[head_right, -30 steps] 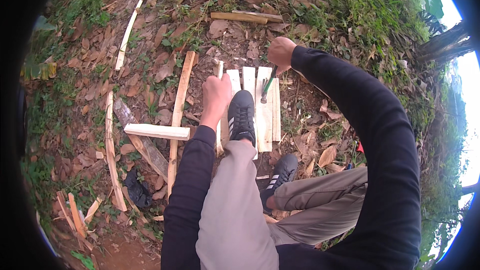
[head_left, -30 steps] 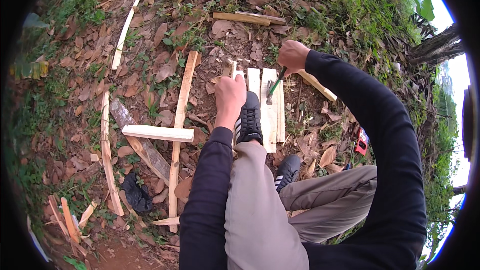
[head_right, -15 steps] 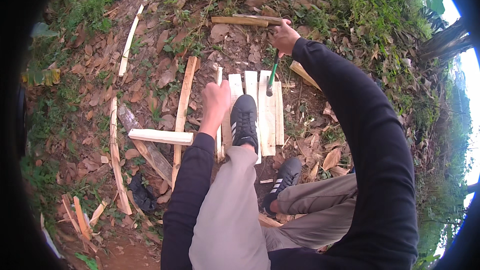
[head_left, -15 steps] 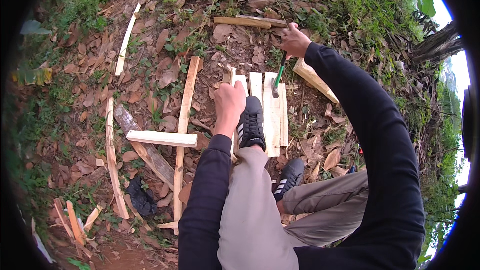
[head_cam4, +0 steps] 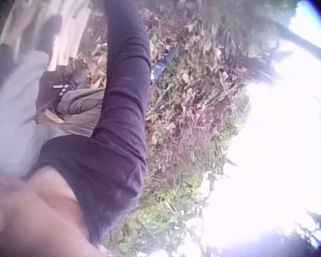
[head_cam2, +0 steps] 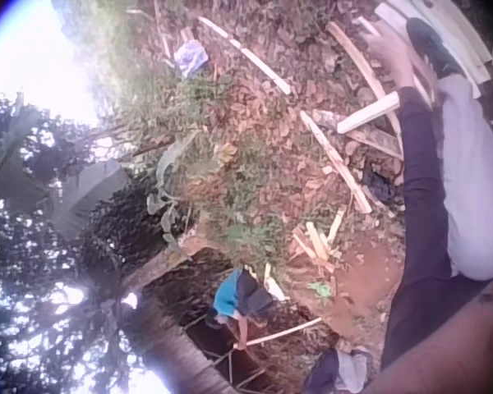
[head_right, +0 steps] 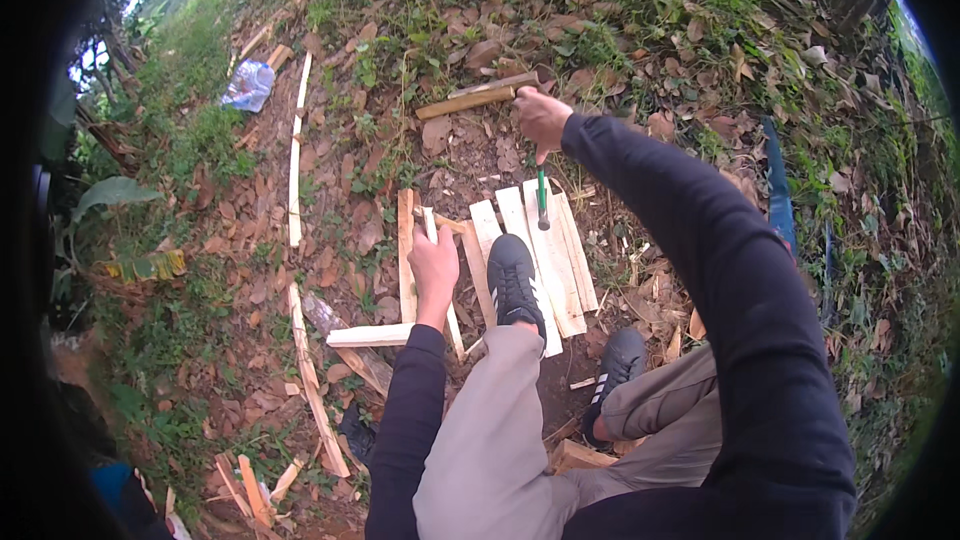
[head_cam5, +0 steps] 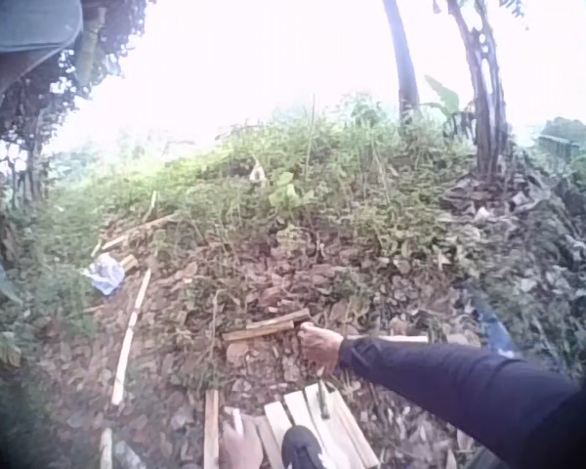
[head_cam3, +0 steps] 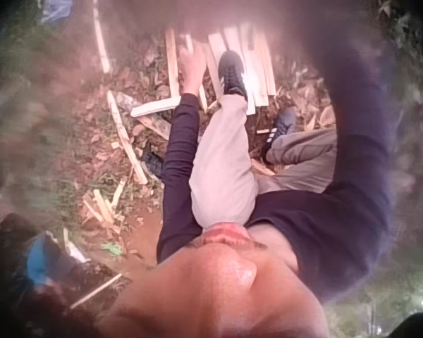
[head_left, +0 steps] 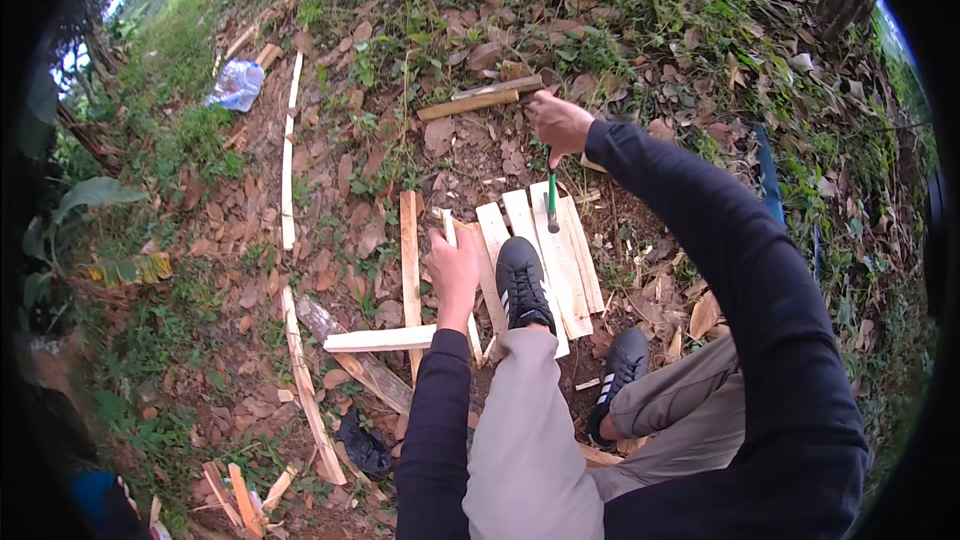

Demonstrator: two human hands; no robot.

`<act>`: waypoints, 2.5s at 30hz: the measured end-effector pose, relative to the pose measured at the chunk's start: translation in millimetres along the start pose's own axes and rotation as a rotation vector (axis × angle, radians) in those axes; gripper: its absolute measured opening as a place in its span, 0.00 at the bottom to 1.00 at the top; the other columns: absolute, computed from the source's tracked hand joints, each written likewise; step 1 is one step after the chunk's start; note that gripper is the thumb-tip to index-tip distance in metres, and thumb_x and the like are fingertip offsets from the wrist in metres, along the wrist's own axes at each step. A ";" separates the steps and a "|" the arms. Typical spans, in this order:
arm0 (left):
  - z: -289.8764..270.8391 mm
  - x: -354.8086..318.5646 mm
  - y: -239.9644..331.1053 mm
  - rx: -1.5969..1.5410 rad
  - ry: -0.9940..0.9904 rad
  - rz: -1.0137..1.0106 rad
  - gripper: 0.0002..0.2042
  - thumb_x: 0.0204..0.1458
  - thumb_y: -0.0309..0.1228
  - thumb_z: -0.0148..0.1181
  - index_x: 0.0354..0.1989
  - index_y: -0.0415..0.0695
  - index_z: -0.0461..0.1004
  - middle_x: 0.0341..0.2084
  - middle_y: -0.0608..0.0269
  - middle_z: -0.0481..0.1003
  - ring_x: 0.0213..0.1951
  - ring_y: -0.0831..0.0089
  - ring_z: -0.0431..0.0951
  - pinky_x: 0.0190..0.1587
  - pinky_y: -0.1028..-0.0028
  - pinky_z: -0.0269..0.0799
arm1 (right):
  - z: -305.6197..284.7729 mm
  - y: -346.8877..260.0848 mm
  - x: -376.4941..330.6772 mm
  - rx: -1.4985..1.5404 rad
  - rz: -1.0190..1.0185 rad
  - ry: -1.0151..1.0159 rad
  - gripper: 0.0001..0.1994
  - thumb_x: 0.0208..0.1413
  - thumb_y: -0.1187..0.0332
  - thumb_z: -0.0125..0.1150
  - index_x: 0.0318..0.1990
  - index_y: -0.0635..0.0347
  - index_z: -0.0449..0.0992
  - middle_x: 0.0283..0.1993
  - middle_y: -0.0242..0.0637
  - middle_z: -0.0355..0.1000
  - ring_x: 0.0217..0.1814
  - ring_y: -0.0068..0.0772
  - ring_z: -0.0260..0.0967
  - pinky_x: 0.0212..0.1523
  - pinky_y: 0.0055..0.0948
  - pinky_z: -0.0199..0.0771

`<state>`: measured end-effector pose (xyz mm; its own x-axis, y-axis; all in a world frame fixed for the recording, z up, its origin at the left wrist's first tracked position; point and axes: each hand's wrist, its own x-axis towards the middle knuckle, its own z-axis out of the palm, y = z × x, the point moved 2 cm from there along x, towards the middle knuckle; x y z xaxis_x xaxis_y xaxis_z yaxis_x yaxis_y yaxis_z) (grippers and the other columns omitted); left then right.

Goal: The person sits on the ground and uses a hammer to drive nails into wooden planks, securing them to a frame. They repeatedly position the planks and strike the nails to assemble a small wooden structure.

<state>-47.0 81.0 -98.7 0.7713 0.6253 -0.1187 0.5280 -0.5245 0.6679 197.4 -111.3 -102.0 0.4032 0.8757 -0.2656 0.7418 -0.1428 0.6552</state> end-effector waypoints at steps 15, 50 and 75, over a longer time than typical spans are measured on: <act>-146.5 -87.1 9.0 -0.094 -0.105 0.308 0.16 0.64 0.39 0.56 0.38 0.34 0.78 0.27 0.56 0.82 0.29 0.73 0.84 0.33 0.73 0.78 | -38.7 -69.4 -229.0 1.521 0.900 -0.229 0.35 0.51 0.37 0.64 0.36 0.72 0.81 0.23 0.44 0.75 0.20 0.35 0.76 0.18 0.32 0.78; 185.0 21.1 25.5 0.641 -0.173 0.943 0.08 0.62 0.32 0.51 0.34 0.39 0.68 0.33 0.50 0.71 0.32 0.51 0.79 0.33 0.57 0.77 | -29.2 -267.9 -392.5 1.426 1.321 -0.444 0.21 0.52 0.55 0.70 0.26 0.70 0.77 0.23 0.55 0.73 0.28 0.56 0.76 0.32 0.47 0.76; 228.0 -60.0 11.1 0.481 -0.115 0.214 0.64 0.37 0.52 0.75 0.73 0.31 0.36 0.63 0.35 0.55 0.64 0.43 0.56 0.62 0.35 0.52 | -42.9 -221.8 -278.0 1.935 1.512 0.219 0.20 0.57 0.60 0.69 0.21 0.66 0.70 0.16 0.22 0.57 0.21 0.14 0.50 0.20 0.27 0.48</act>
<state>-6.5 -94.1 -251.7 0.8993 0.4220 -0.1143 0.4368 -0.8558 0.2773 -102.2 -303.3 -143.1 0.9338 -0.1645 -0.3178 -0.3575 -0.3891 -0.8490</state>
